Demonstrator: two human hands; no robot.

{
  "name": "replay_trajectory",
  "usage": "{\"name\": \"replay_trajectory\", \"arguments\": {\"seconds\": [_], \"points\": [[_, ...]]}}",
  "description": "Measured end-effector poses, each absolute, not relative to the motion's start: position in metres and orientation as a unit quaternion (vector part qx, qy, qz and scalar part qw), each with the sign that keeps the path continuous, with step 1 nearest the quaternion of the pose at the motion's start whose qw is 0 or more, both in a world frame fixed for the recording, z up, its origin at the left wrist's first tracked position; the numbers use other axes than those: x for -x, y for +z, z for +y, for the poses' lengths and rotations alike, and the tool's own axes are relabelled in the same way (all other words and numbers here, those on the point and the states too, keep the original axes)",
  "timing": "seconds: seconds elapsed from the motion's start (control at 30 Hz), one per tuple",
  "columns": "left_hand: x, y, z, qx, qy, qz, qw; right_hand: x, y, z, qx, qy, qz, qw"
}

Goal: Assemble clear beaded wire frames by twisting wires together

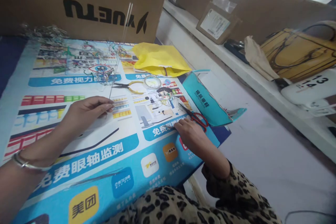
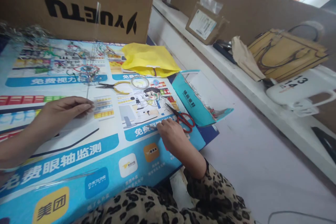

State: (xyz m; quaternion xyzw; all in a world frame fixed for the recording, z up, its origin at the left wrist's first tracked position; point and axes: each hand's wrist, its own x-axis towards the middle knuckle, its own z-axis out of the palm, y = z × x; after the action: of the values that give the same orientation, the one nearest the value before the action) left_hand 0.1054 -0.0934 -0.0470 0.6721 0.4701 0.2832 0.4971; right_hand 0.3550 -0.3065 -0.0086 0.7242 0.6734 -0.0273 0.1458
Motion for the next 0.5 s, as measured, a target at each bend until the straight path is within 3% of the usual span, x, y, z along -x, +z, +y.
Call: {"name": "replay_trajectory", "arguments": {"seconds": [0.5], "points": [[-0.105, -0.045, -0.094, -0.672, 0.284, 0.47, 0.497, -0.38, -0.012, -0.31, -0.73, -0.112, 0.674, -0.019]]}}
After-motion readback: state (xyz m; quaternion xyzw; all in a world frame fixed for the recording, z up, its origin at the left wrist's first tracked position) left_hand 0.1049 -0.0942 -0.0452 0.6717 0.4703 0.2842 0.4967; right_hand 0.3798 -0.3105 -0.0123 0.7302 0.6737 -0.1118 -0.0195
